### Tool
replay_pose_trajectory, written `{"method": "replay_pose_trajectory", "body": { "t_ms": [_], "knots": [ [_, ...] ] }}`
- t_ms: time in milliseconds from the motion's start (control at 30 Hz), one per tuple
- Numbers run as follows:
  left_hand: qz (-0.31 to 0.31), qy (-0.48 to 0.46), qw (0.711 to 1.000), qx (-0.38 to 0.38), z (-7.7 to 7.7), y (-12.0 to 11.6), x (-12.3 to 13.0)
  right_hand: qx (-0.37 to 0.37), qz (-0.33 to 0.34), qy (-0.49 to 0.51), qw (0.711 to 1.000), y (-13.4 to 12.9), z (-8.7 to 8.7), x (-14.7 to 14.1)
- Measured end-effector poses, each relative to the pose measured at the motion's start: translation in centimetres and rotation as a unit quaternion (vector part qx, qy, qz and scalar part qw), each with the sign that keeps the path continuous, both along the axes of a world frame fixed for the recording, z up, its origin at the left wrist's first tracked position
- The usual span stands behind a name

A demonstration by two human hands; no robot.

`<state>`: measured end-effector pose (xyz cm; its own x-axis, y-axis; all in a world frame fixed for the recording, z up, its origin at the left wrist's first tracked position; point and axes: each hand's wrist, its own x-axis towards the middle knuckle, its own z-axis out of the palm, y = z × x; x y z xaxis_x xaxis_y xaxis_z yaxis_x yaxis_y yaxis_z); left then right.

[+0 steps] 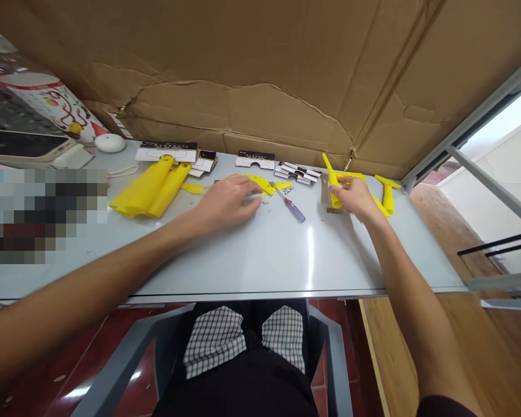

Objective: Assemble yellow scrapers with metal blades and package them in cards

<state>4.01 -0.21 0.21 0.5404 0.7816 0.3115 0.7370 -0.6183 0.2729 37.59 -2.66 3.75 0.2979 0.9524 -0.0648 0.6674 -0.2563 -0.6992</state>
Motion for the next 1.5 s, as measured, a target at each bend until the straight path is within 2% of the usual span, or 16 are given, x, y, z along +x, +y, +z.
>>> {"method": "replay_pose_trajectory", "body": {
  "t_ms": [133, 200, 233, 267, 333, 400, 433, 500, 600, 700, 833, 933, 1067, 1133, 1500],
  "knots": [
    [-0.013, -0.057, 0.998, -0.021, 0.2, 0.2, 0.0, 0.042, 0.028, 0.156, 0.986, -1.0, 0.6, -1.7],
    [-0.026, -0.138, 0.986, -0.091, 0.4, 0.4, 0.1, 0.067, 0.068, 0.161, 0.982, -1.9, 0.7, -3.3],
    [-0.034, -0.198, 0.968, -0.153, 0.5, 0.5, 0.2, 0.077, 0.084, 0.128, 0.985, -2.5, 0.6, -4.2],
    [-0.038, -0.270, 0.936, -0.223, 0.6, 0.6, 0.3, 0.081, 0.104, 0.090, 0.987, -3.1, 0.5, -5.3],
    [-0.034, -0.420, 0.838, -0.347, 0.7, 0.9, 0.4, 0.109, 0.146, 0.027, 0.983, -4.3, -0.1, -7.6],
    [-0.009, -0.530, 0.746, -0.404, 0.8, 1.2, 0.5, 0.103, 0.213, 0.003, 0.972, -5.2, -1.2, -9.8],
    [0.010, -0.562, 0.718, -0.411, 0.8, 1.4, 0.5, 0.097, 0.236, -0.003, 0.967, -5.5, -1.8, -10.8],
    [0.047, -0.592, 0.691, -0.413, 0.7, 1.7, 0.4, 0.099, 0.260, -0.023, 0.960, -5.8, -2.9, -12.2],
    [0.086, -0.605, 0.674, -0.414, 0.4, 2.0, 0.3, 0.084, 0.281, -0.023, 0.956, -5.6, -3.8, -13.3],
    [0.105, -0.609, 0.668, -0.414, 0.2, 2.2, 0.1, 0.090, 0.292, -0.029, 0.952, -4.2, -3.2, -13.2],
    [0.113, -0.590, 0.678, -0.423, 0.3, 2.1, -0.2, 0.176, 0.258, -0.104, 0.944, -0.8, -1.6, -11.4],
    [0.119, -0.572, 0.680, -0.443, 0.4, 2.0, -0.3, 0.174, 0.235, -0.167, 0.942, 1.2, -1.4, -9.5],
    [0.123, -0.563, 0.670, -0.469, 0.4, 2.0, -0.3, 0.081, 0.291, -0.226, 0.926, 1.1, -2.4, -7.7],
    [0.125, -0.562, 0.668, -0.471, 0.4, 2.0, -0.4, 0.058, 0.308, -0.232, 0.921, 0.7, -2.7, -7.3],
    [0.133, -0.557, 0.673, -0.467, 1.1, 1.2, -0.3, 0.062, 0.255, -0.299, 0.917, 1.8, -1.7, -3.9]
  ]
}}
